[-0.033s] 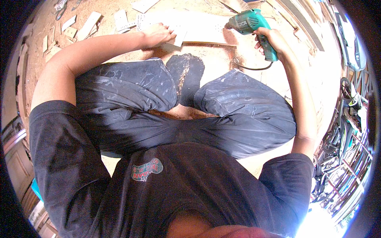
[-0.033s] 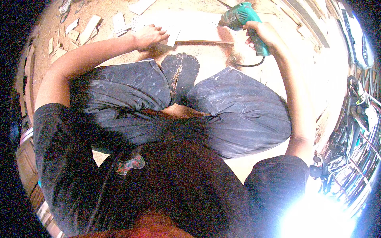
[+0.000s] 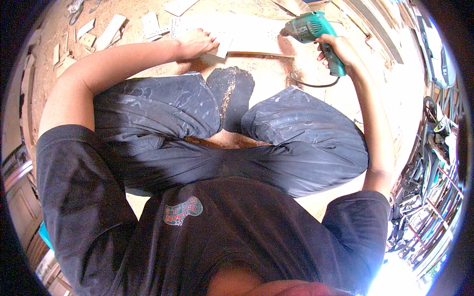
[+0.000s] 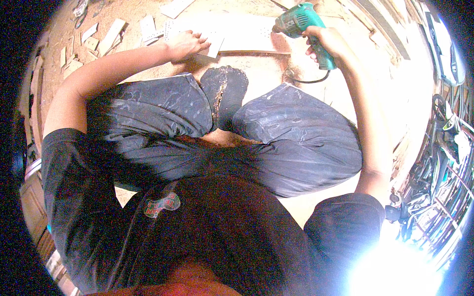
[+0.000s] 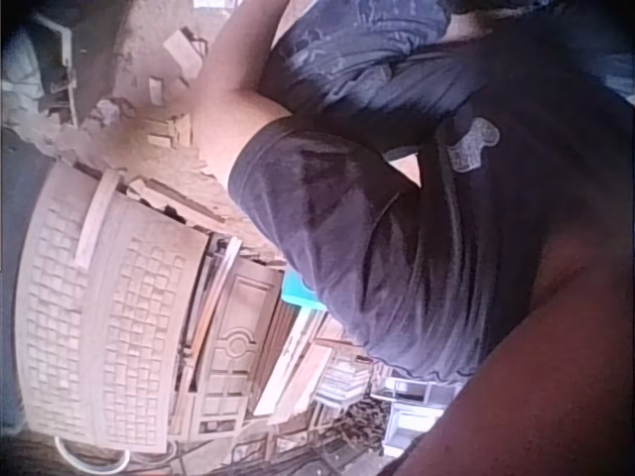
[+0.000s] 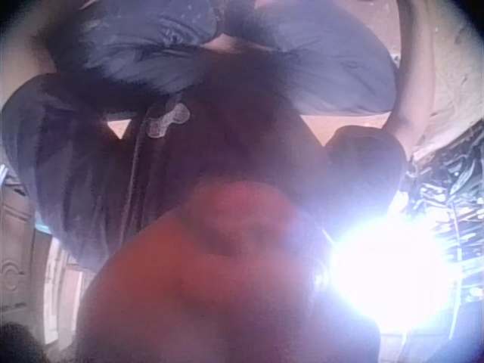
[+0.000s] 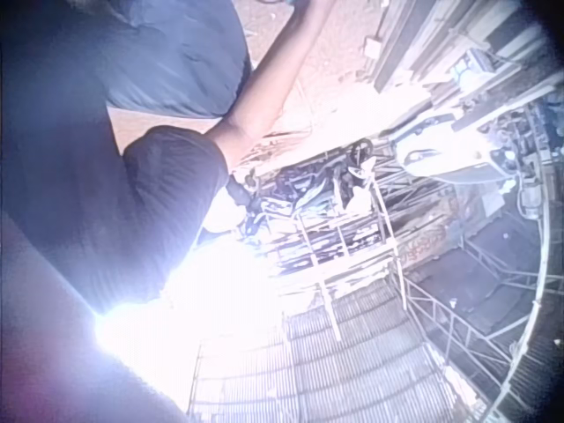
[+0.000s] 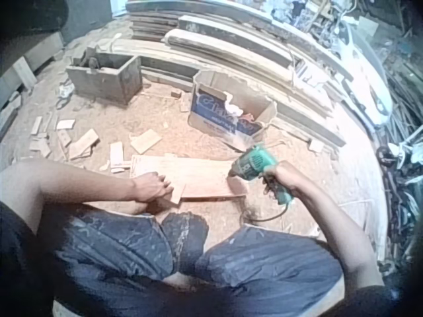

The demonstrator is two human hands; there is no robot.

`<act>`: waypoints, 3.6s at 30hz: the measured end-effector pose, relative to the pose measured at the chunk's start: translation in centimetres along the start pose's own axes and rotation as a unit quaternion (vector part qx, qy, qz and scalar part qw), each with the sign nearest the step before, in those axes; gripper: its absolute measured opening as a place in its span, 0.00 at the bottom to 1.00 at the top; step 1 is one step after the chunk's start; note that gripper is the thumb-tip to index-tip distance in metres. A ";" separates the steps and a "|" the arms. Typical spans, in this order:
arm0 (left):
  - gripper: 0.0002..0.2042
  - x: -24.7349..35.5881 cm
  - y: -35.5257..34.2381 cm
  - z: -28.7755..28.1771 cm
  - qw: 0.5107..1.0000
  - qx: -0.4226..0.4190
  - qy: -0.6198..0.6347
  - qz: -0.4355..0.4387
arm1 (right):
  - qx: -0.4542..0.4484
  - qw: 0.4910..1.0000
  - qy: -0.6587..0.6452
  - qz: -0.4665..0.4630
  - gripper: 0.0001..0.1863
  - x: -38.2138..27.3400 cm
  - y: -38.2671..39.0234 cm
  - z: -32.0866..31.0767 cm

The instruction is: The person drills holes into a piece of wood using a handheld power drill and wipes the surface with a small cloth.

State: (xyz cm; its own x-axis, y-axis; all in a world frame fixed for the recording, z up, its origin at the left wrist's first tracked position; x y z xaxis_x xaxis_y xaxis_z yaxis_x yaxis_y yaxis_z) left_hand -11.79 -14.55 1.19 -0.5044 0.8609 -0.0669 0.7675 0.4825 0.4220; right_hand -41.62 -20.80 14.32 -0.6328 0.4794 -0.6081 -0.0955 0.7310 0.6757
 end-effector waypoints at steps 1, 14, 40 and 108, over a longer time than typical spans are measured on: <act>0.23 0.0 0.0 0.1 1.000 0.006 0.000 -0.001 | 0.003 1.000 0.003 -0.001 0.16 0.0 0.0 0.0; 0.23 -0.2 -0.2 0.6 1.000 0.018 0.001 0.001 | -0.006 1.000 0.021 -0.006 0.18 -0.3 0.0 0.0; 0.23 -0.1 -0.4 0.7 1.000 -0.026 -0.001 -0.015 | -0.014 0.998 0.055 -0.010 0.16 -1.3 0.2 0.6; 0.22 0.0 -0.2 0.5 0.999 -0.002 -0.040 -0.012 | 0.006 0.991 0.127 -0.050 0.20 -1.3 -1.1 0.9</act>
State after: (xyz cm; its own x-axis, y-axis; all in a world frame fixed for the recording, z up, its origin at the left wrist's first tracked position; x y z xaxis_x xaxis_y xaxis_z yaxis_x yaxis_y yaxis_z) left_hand -11.76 -14.56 0.68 -0.4896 0.8591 -0.1490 0.7538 0.5029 0.4229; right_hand -40.03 -21.79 14.00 -0.7934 0.2675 -0.5468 -0.1591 0.7759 0.6105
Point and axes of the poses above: each hand's wrist, its own y-axis away from the middle knuckle, its own z-axis out of the palm, x = y × z, the point moved 10 cm from there along -y, towards the middle knuckle, and after that the axes turned 4 degrees about -x, right-handed, at the moved point
